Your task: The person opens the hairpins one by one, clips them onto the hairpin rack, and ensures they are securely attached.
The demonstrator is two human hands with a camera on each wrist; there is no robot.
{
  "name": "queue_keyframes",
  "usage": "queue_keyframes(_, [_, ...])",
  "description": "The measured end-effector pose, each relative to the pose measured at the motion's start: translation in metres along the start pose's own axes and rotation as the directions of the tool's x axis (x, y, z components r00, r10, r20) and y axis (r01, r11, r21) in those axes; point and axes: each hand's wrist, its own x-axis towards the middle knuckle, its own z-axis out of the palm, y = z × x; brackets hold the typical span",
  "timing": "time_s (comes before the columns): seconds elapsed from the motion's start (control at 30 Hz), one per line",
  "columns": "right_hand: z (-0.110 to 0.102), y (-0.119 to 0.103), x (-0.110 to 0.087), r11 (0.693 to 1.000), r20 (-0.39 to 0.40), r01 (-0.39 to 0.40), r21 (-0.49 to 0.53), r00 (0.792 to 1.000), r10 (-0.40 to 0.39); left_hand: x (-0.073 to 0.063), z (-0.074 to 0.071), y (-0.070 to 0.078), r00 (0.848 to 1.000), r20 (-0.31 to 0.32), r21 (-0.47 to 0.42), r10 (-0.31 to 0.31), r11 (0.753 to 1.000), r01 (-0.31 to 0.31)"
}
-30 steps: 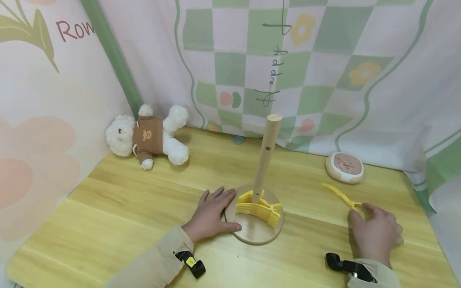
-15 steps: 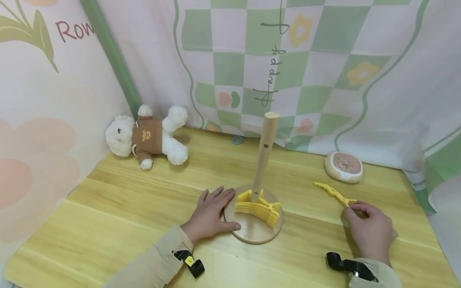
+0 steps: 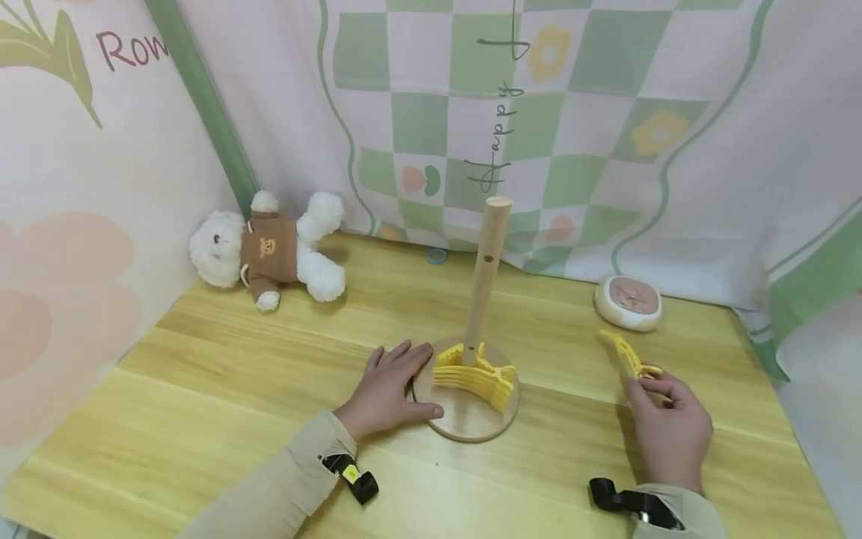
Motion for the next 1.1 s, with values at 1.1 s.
queue_keyframes(1.1, [0.015,-0.01,-0.042,0.919,0.308,-0.036,0.393,0.947,-0.095,0.002,-0.004,0.001,0.999,0.034,-0.013,-0.023,1.0,0.024])
